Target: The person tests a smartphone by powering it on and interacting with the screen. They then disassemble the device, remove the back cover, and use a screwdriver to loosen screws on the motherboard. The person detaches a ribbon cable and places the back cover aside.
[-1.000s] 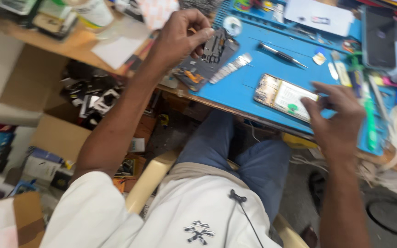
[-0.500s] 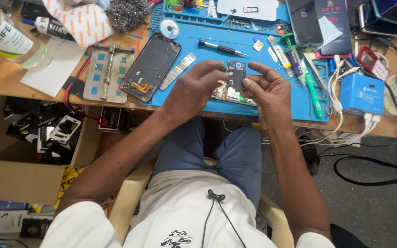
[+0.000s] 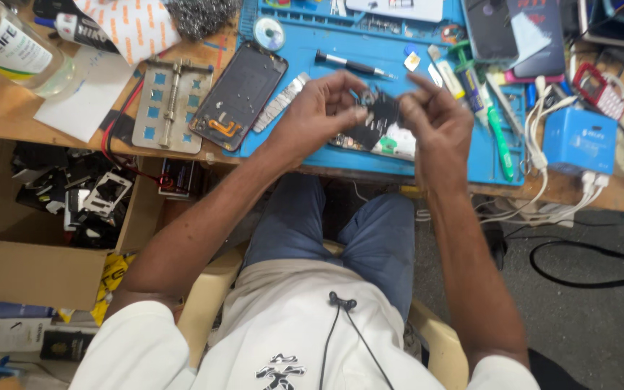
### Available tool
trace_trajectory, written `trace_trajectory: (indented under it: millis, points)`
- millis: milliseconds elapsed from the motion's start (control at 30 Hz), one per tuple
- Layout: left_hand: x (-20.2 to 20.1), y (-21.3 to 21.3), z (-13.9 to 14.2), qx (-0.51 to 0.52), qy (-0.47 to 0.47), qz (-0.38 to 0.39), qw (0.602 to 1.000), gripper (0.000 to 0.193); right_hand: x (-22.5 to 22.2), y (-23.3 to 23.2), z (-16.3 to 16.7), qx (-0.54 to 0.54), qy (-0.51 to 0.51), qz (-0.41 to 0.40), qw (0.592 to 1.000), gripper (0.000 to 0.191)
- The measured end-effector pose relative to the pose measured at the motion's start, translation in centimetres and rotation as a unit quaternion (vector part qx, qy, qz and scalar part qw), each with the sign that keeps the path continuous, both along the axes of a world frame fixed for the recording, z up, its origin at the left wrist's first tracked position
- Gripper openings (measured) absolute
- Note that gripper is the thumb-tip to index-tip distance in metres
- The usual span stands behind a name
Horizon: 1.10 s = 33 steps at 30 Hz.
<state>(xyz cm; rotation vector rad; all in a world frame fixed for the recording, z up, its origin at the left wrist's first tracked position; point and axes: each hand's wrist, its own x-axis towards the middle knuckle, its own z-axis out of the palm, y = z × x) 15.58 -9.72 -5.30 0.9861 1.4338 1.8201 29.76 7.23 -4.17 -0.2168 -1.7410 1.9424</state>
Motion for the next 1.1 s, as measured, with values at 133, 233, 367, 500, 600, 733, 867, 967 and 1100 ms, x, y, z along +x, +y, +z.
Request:
trace_trajectory:
  millis: [133,233,367,500,600,733,867,967,1100]
  points:
    - [0.9,-0.3,-0.8,0.030,-0.037,0.023,0.999,0.023,-0.9,-0.6,0.8,-0.094,0.024,0.030,0.995,0.039]
    - [0.4,-2.2,0.0,0.009,0.118,0.070,0.991,0.025,-1.4,0.1,2.5,-0.019,0.015,0.034,0.999,0.037]
    - [-0.1,-5.9,1.7,-0.036,0.263,0.174,0.948,0.020,-2.7,1.8,4.1,0.124,-0.086,0.094,0.984,0.050]
    - [0.6,-7.1,1.8,-0.088,0.398,0.200,0.891,0.030,-5.3,1.3,2.4,0.155,-0.144,0.150,0.966,0.031]
    - [0.7,-7.1,1.3,-0.087,0.451,0.190,0.868,0.036,-6.2,0.9,1.3,0.171,-0.151,0.163,0.960,0.027]
    - [0.4,-6.8,0.7,-0.110,0.459,0.179,0.863,0.041,-6.4,0.6,0.8,0.176,-0.162,0.167,0.957,0.027]
    - [0.1,-6.6,0.4,-0.122,0.466,0.173,0.859,0.044,-6.6,0.4,1.0,0.187,-0.155,0.178,0.953,0.027]
    - [0.1,-6.4,0.2,-0.120,0.465,0.172,0.860,0.045,-6.6,0.2,1.0,0.208,-0.156,0.167,0.951,0.027]
    - [0.1,-5.9,0.0,-0.127,0.479,0.177,0.851,0.048,-6.5,0.3,0.9,0.276,-0.148,0.149,0.938,0.027]
